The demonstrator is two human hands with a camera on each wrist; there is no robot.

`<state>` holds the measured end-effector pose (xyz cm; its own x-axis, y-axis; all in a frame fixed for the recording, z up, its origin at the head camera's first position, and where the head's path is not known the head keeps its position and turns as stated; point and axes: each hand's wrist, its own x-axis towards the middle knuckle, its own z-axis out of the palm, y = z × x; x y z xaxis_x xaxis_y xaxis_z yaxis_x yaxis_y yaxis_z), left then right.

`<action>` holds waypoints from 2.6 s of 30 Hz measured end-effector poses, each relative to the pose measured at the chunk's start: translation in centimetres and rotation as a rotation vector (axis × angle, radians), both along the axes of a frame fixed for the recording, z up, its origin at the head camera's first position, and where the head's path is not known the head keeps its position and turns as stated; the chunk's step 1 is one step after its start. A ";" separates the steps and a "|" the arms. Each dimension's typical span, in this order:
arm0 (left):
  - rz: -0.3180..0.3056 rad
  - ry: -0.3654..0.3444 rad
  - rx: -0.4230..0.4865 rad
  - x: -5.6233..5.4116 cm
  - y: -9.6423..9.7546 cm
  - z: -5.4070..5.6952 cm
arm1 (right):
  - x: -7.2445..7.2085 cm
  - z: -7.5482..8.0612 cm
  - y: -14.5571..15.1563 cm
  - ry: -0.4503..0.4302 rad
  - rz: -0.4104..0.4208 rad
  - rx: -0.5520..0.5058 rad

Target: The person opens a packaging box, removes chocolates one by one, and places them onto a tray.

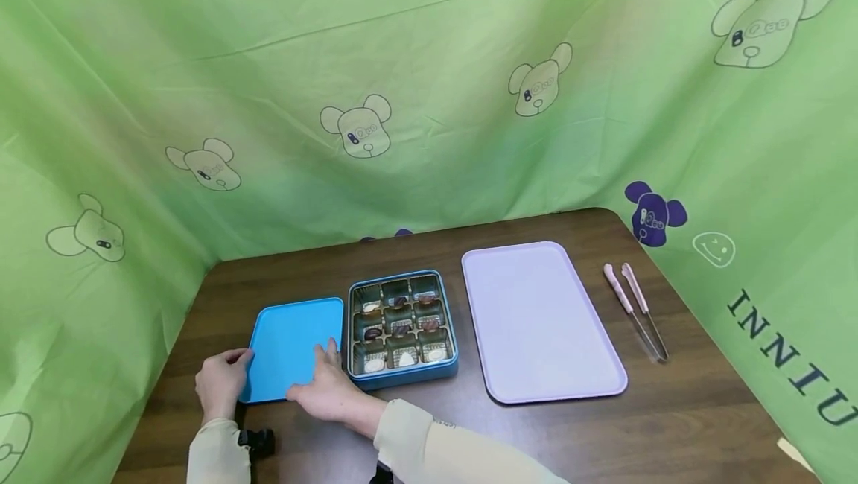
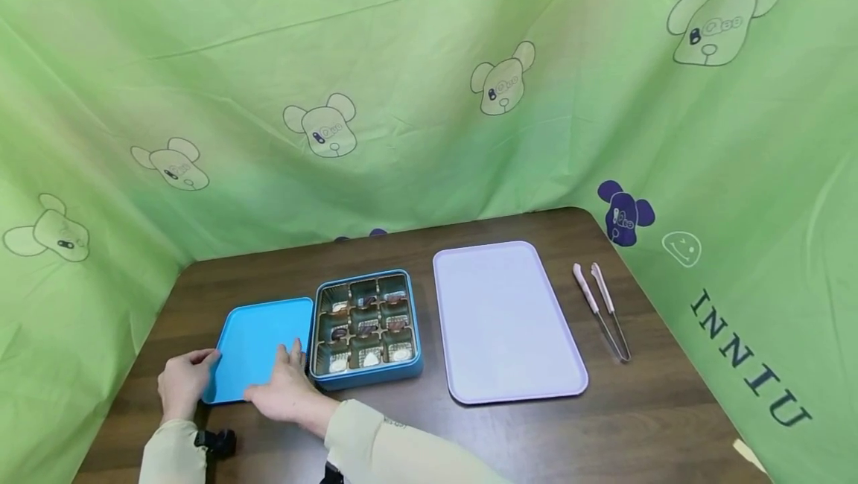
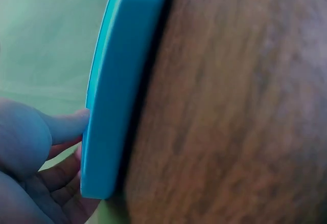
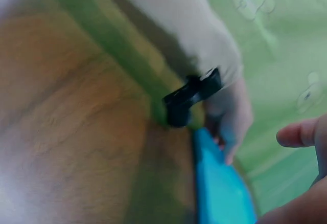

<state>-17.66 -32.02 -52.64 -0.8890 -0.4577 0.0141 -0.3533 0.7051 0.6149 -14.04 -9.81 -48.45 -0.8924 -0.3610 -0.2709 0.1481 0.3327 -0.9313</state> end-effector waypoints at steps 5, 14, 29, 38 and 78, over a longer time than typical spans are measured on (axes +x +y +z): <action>0.001 -0.038 -0.050 0.5 0.9 0.9 | 0.0 1.6 1.4 0.102 -0.021 -0.051; -0.075 0.057 -0.029 1.3 4.2 3.9 | -2.7 3.7 6.4 0.298 -0.151 -0.177; -0.274 0.067 0.545 0.5 10.2 5.3 | -4.4 6.9 13.8 0.594 -0.312 -0.161; -0.274 0.093 0.636 0.2 12.9 5.2 | -4.5 6.9 20.1 0.589 -0.444 -0.189; -0.205 0.092 0.562 -1.4 17.1 2.6 | -0.9 -1.3 44.9 0.231 -0.820 0.485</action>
<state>-19.10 -14.87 -50.02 -0.9664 -0.2370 -0.0992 -0.1722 0.3110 0.9347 -14.98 35.13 -49.74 -0.8667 0.4987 -0.0130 0.3352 0.5627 -0.7556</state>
